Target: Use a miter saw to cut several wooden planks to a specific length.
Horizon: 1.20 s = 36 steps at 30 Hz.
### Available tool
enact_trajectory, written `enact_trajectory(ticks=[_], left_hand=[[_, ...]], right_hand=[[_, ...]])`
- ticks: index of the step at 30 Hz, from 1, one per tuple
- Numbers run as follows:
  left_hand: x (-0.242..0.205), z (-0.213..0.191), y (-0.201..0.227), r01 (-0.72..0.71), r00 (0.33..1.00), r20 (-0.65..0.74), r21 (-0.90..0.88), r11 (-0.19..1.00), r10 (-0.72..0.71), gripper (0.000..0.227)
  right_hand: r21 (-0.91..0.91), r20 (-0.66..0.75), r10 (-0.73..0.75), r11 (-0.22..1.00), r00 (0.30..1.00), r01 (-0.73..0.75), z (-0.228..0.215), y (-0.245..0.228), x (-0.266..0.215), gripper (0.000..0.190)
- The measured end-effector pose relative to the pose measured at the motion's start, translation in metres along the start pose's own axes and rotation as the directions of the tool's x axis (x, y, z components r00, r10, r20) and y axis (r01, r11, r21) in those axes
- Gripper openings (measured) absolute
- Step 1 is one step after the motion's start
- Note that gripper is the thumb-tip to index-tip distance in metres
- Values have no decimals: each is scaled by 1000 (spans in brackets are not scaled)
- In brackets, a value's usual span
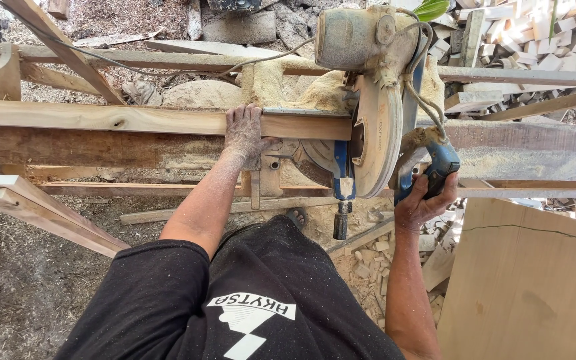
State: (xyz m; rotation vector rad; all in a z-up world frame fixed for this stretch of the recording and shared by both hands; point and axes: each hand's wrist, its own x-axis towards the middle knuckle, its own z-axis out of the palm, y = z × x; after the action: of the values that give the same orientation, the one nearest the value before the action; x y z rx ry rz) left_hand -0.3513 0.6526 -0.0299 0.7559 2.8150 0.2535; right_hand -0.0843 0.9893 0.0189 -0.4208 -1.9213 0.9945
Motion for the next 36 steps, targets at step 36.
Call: enact_trajectory(ticks=[36], left_hand=[[-98,-20,5,79,985,159,-35,996,-72,105]], right_hand=[[109,551,-148,988,821,106,47,-81,298,66]])
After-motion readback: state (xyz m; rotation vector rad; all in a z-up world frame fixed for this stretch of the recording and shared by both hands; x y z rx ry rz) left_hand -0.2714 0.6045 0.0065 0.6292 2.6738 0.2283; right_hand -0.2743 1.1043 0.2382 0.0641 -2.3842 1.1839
